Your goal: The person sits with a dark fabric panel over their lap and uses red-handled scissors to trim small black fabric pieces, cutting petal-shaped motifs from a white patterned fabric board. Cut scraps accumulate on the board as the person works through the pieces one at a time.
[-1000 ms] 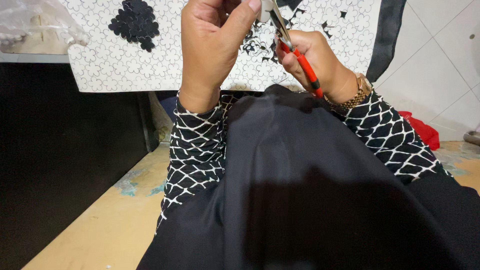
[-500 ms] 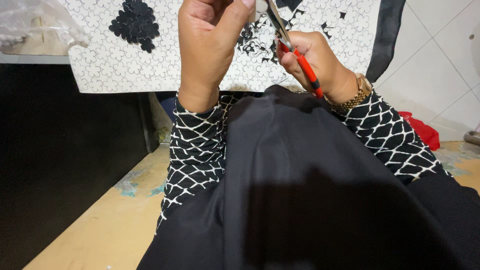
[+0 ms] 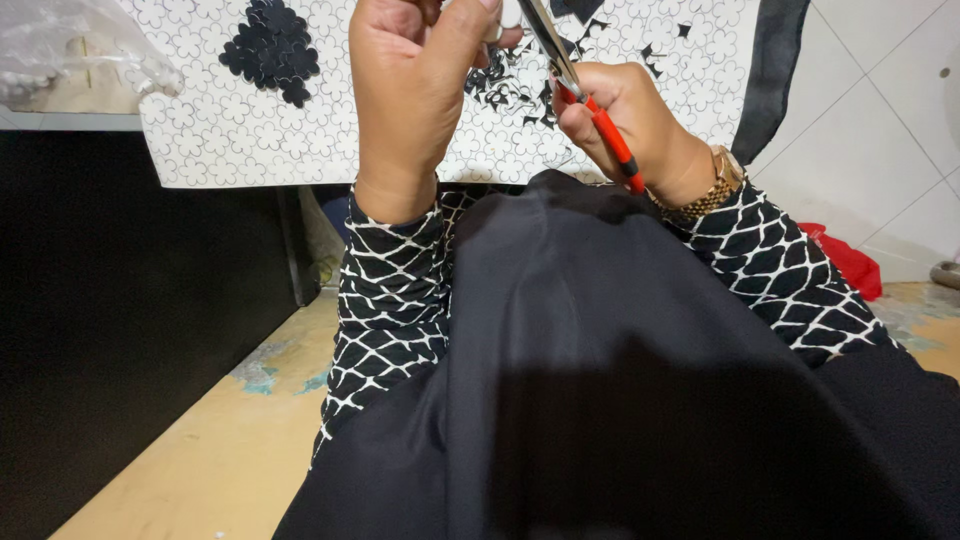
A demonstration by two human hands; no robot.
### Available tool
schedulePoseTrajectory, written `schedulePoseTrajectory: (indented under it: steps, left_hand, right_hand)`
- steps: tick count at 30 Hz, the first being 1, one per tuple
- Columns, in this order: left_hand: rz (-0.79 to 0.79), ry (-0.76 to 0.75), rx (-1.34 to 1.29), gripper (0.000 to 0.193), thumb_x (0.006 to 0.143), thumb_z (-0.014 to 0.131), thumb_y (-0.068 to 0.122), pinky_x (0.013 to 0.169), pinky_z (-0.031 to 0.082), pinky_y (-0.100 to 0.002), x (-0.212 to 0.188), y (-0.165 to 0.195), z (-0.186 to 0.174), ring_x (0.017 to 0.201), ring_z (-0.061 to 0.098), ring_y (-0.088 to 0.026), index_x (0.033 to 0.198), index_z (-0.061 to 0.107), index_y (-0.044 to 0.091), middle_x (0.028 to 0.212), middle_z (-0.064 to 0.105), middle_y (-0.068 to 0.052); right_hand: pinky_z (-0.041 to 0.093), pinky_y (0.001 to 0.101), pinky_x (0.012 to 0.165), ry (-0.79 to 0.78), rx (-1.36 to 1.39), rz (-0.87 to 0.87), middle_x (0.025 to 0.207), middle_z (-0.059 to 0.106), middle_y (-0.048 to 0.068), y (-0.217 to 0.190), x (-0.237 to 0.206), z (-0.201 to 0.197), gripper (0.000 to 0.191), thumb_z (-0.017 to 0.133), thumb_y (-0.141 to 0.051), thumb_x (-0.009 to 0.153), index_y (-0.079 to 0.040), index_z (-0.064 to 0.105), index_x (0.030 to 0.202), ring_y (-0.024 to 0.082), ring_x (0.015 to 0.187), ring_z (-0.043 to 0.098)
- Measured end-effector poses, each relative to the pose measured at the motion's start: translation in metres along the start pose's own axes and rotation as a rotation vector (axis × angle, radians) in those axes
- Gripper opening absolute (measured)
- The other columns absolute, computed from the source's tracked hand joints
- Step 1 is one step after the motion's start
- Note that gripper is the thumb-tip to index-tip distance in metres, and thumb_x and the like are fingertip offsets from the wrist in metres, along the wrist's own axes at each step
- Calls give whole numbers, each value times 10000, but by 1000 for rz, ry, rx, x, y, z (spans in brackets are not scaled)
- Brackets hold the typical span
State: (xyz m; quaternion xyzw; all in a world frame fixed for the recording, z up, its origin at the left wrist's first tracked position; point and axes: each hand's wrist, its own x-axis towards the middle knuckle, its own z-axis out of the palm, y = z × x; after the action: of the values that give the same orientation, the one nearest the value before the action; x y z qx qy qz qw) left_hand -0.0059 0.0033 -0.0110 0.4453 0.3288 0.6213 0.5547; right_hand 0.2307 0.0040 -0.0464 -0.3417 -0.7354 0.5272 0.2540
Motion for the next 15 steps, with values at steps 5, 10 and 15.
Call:
schedulePoseTrajectory:
  steps: [5, 10, 15]
  left_hand:
    - [38, 25, -58, 93, 1085, 723, 106, 787, 615, -284, 0, -6, -2, 766, 644, -91, 1095, 691, 19, 909, 702, -30]
    - [29, 29, -88, 76, 1088, 734, 80, 784, 561, -269, 0, -8, 0, 814, 666, -115, 1083, 704, 10, 929, 720, -45]
    - [-8, 12, -78, 74, 1089, 736, 70, 789, 548, -257, -2, -6, 3, 833, 670, -110, 1071, 705, 6, 947, 728, -43]
  right_hand:
    - [415, 237, 607, 9, -15, -13, 702, 492, -36, 0, 0, 1, 634, 499, -659, 1061, -52, 559, 888, 65, 663, 480]
    - [430, 235, 627, 19, 26, -16, 748, 513, -28, -3, 0, 2, 654, 487, -689, 1057, -49, 557, 941, 70, 684, 494]
    - [410, 242, 624, 1, 15, -42, 731, 501, -23, -6, 1, 1, 674, 458, -726, 1039, -70, 535, 904, 77, 671, 479]
